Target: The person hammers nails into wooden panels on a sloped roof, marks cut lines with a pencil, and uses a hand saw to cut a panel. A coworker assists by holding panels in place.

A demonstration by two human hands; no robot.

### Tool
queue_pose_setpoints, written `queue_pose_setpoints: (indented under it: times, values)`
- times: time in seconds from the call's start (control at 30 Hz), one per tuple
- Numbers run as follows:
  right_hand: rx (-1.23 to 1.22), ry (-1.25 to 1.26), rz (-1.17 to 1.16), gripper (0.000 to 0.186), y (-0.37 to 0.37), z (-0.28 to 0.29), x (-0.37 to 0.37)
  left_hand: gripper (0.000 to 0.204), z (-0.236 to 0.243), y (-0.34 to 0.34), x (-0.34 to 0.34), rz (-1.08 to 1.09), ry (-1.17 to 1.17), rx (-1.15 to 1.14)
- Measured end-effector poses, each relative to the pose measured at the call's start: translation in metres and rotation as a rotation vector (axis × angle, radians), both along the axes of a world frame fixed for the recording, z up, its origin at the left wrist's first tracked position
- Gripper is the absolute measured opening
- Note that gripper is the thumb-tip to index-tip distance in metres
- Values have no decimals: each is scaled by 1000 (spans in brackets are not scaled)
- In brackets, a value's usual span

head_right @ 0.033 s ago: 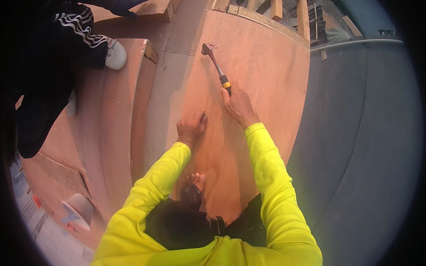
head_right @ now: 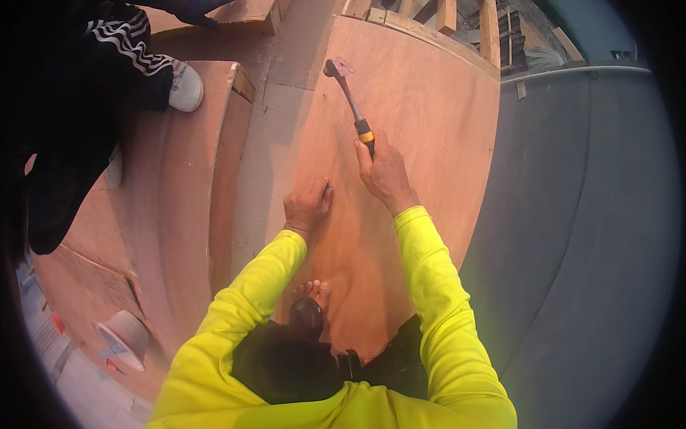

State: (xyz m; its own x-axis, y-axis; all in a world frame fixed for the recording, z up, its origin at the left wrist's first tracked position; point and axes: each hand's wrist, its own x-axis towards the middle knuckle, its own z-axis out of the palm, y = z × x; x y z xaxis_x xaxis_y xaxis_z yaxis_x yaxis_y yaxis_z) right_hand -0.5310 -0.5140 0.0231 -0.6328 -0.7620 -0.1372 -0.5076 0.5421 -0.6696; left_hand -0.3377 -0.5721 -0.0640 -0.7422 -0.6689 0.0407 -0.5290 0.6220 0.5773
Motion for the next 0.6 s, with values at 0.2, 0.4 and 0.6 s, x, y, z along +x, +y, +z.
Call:
queue_pose_setpoints:
  times: [0.2,0.4,0.6]
  values:
    - [-298,97,-29,22,23,-32,12,20,7,4,-11,-5,58,32]
    - [-321,-71,-90,17,-9,15,17,19,-6,6,3,21,17,-6]
    - [257,133,144,17,25,-37,-24,17,-6,4,-5,-13,199,27]
